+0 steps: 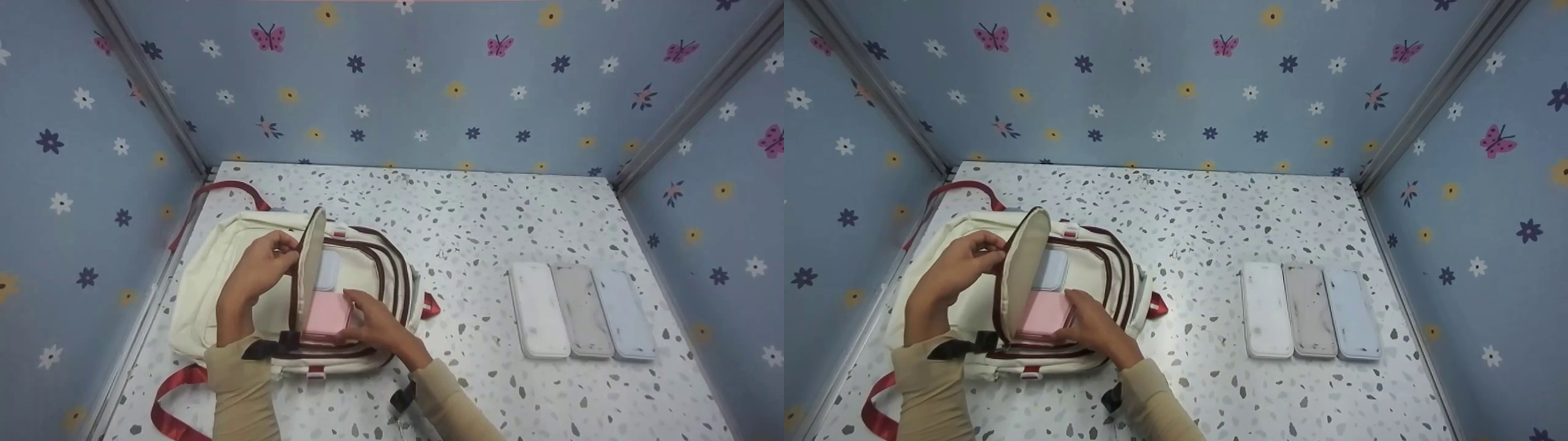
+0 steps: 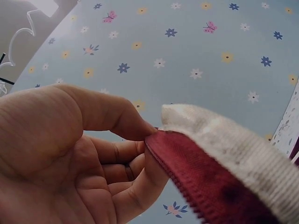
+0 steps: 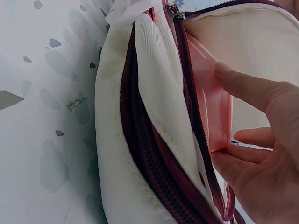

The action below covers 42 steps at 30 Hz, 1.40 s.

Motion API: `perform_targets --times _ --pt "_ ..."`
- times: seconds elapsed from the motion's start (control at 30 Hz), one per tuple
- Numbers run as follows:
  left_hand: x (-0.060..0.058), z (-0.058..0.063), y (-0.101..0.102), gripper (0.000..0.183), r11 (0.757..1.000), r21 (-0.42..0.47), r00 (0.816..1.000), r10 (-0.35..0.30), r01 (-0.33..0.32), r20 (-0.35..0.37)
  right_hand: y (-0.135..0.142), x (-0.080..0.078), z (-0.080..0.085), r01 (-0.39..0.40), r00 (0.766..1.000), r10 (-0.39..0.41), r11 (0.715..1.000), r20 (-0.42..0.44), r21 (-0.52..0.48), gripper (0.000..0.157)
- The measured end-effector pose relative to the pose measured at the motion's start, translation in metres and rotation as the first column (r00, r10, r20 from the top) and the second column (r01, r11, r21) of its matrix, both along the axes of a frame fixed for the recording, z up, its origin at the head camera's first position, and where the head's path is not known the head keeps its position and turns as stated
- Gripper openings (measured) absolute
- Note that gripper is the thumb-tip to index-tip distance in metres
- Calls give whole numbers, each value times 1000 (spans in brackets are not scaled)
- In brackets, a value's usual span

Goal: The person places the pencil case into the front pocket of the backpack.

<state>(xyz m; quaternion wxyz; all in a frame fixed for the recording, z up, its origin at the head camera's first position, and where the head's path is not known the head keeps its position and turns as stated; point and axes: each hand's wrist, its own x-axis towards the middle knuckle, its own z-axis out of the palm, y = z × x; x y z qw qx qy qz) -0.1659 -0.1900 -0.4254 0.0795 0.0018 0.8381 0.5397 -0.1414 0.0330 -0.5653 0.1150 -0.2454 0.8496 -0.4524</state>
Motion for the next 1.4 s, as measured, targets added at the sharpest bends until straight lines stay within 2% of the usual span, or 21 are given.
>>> perform_targets --times 0.23,1.0,1.23,1.4 --pt "1 1 0 19 1000 5 1000 -9 9 -2 -6 0 0 21 997 -15 996 -73 83 79" --pt "0 -1 0 21 1000 17 1000 -14 14 -7 -14 -1 -4 23 998 -19 997 -61 71 82" --pt "0 -2 -1 21 1000 10 1000 -16 17 -5 -15 1 -4 29 998 -23 994 -58 103 79" --pt "0 -2 -1 22 1000 15 1000 -17 17 2 -15 2 -4 39 998 -34 995 -59 90 77"
